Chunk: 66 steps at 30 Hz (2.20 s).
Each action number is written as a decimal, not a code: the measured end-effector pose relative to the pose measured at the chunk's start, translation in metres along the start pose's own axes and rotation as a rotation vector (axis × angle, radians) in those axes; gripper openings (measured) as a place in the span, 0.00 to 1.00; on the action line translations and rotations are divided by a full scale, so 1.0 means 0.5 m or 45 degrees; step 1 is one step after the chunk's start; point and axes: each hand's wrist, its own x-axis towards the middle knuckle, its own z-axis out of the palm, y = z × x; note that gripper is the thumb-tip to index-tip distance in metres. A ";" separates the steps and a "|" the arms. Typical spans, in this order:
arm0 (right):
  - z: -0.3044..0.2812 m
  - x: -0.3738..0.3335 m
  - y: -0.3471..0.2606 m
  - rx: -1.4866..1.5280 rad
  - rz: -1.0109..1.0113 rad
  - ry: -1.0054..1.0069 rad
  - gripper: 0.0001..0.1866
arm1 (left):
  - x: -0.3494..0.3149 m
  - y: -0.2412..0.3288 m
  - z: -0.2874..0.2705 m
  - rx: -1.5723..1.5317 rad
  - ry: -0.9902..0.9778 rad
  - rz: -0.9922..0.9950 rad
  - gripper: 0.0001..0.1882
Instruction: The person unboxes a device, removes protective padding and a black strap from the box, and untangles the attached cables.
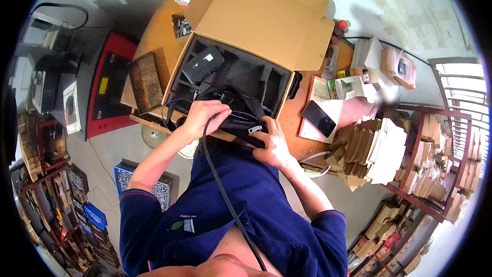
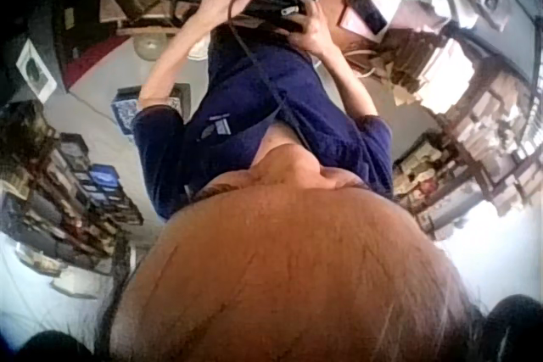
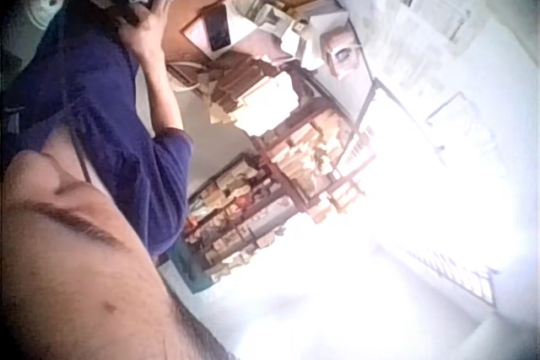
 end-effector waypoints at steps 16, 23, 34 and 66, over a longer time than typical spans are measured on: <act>0.008 -0.021 0.009 0.037 0.233 -0.059 0.20 | 0.019 -0.073 -0.024 -0.265 -0.090 0.005 0.02; -0.015 -0.001 -0.012 -0.073 0.111 0.053 0.18 | 0.036 -0.042 -0.013 -0.541 -0.074 0.049 0.04; -0.037 0.025 -0.021 -0.195 -0.094 -0.113 0.19 | -0.031 0.009 -0.020 -0.483 -0.111 0.234 0.08; 0.072 0.263 0.072 0.638 0.167 -0.612 0.12 | -0.071 -0.002 -0.039 0.164 0.283 0.358 0.16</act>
